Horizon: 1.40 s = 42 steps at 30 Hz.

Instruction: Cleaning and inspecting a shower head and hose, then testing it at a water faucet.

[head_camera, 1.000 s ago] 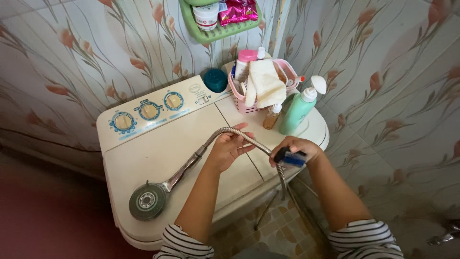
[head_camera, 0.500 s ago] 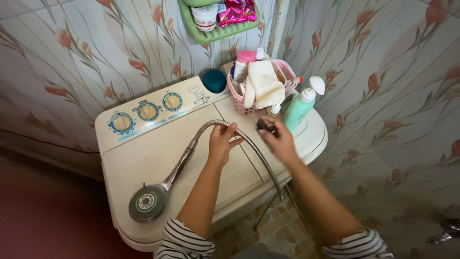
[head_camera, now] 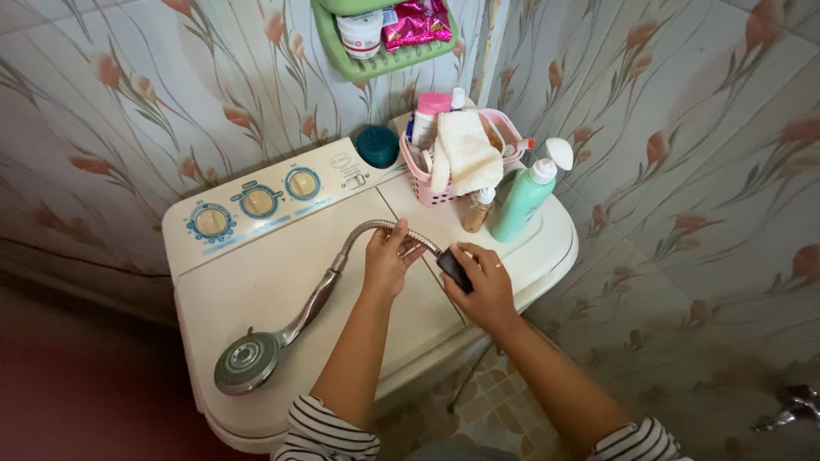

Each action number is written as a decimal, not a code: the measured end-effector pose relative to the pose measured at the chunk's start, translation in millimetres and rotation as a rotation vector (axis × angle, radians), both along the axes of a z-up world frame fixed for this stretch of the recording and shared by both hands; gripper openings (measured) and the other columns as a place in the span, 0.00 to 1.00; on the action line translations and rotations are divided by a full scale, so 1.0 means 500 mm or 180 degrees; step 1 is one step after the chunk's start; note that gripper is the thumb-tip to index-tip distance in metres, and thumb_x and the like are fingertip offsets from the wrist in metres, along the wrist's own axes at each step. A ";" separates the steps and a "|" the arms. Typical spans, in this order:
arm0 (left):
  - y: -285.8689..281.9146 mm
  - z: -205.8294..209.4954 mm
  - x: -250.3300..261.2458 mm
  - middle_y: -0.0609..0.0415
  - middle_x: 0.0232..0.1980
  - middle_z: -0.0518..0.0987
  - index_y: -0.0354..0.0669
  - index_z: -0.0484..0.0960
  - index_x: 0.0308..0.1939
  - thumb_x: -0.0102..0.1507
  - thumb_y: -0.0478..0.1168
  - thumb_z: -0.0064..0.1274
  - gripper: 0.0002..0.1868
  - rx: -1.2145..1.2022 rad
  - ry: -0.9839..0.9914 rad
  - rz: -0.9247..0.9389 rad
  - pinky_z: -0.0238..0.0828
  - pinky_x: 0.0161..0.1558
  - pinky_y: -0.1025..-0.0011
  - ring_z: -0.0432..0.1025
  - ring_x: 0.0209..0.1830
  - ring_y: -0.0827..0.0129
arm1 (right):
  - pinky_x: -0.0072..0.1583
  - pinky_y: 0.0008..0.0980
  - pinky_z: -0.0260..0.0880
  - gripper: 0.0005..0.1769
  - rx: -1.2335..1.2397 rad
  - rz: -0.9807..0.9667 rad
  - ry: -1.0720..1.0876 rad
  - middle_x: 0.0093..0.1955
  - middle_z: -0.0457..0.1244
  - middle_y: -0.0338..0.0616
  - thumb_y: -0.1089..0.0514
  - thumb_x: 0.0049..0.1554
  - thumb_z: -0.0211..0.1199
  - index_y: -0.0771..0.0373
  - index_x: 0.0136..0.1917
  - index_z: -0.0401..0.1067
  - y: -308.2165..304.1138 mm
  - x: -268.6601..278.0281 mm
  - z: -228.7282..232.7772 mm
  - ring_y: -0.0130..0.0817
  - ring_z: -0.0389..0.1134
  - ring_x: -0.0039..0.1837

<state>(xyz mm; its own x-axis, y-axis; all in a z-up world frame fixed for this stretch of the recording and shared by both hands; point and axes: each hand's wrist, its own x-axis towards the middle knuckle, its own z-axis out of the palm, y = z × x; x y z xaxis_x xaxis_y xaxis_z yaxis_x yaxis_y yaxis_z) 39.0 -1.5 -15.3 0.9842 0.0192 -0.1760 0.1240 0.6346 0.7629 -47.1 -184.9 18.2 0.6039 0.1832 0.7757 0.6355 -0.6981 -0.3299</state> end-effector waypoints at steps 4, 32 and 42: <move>-0.018 -0.006 -0.004 0.57 0.39 0.77 0.43 0.74 0.43 0.65 0.44 0.58 0.12 -0.0078 0.0122 -0.0082 0.80 0.44 0.67 0.76 0.39 0.68 | 0.57 0.46 0.68 0.31 -0.0143 -0.0020 -0.0161 0.62 0.64 0.52 0.54 0.52 0.74 0.65 0.66 0.70 0.035 0.022 0.031 0.51 0.67 0.57; -0.016 -0.034 -0.031 0.54 0.40 0.76 0.40 0.71 0.43 0.64 0.45 0.61 0.16 -0.0305 0.0119 -0.0238 0.83 0.47 0.63 0.75 0.41 0.65 | 0.59 0.45 0.61 0.33 -0.0570 0.0003 -0.0456 0.66 0.64 0.43 0.53 0.50 0.76 0.59 0.66 0.70 -0.028 0.005 -0.038 0.40 0.69 0.58; -0.018 -0.047 -0.034 0.52 0.41 0.77 0.42 0.72 0.42 0.64 0.44 0.60 0.14 -0.0180 0.0214 -0.0165 0.81 0.48 0.61 0.75 0.42 0.63 | 0.62 0.42 0.61 0.30 -0.0321 0.0332 -0.0366 0.67 0.65 0.44 0.54 0.54 0.74 0.60 0.67 0.72 -0.013 0.021 -0.028 0.38 0.68 0.59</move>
<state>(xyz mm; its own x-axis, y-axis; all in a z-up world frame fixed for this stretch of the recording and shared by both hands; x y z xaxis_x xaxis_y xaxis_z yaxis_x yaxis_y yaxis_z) 21.8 -10.6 -39.0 0.9695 -0.0432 -0.2411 0.2075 0.6679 0.7148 -36.4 -191.3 4.4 0.4859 0.3206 0.8131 0.7357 -0.6522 -0.1825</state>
